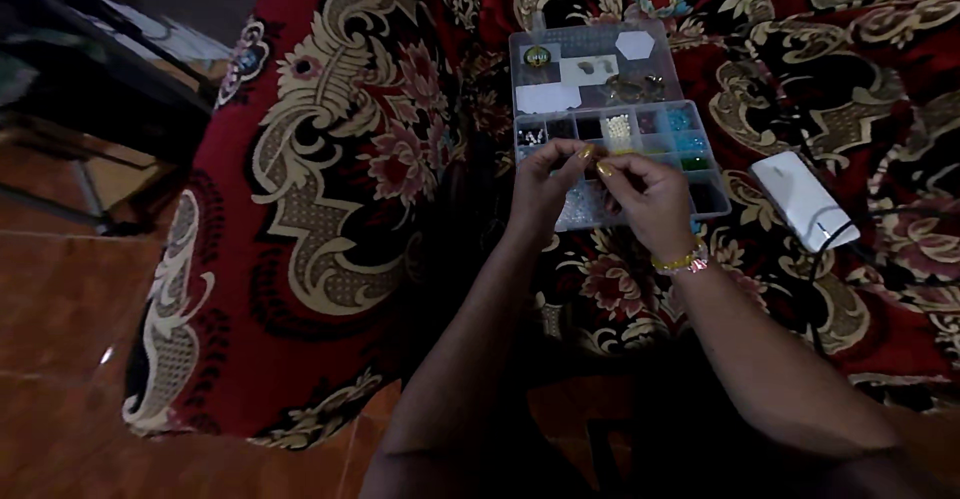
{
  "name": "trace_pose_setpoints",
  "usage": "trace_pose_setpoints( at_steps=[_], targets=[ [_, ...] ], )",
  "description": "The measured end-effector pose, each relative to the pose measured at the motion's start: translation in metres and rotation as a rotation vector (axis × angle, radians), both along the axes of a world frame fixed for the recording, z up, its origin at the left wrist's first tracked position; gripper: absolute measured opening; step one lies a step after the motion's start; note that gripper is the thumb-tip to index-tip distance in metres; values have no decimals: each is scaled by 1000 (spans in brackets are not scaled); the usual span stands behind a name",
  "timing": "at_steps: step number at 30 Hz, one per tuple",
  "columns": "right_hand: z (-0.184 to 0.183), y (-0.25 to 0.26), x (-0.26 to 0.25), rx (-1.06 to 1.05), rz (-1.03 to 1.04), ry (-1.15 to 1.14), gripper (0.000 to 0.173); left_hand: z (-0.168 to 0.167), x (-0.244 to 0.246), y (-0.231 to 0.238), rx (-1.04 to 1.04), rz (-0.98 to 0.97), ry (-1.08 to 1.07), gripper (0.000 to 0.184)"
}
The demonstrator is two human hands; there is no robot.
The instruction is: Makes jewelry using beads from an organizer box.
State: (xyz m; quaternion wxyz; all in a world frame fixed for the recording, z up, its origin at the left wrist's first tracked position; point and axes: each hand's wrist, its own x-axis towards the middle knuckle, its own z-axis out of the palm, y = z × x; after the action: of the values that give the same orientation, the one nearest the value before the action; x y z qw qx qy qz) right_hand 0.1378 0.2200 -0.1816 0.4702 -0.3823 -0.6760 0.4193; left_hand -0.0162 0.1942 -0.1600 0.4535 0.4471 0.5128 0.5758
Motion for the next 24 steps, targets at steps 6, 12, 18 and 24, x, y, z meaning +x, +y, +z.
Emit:
trace_pose_setpoints(
  at_steps=[6, 12, 18, 24],
  targets=[
    [-3, 6, 1, 69, -52, 13, 16, 8, -18, -4, 41, -6, 823, 11],
    [-3, 6, 3, 56, -54, 27, 16, 9, -8, -5, -192, -216, 1230, 11],
    [-1, 5, 0, 10, -40, 92, 14, 0, -2, -3, -200, -240, 1332, 10],
    [2, 3, 1, -20, -25, 109, 15, 3, 0, -4, -252, -238, 1348, 12]
  ],
)
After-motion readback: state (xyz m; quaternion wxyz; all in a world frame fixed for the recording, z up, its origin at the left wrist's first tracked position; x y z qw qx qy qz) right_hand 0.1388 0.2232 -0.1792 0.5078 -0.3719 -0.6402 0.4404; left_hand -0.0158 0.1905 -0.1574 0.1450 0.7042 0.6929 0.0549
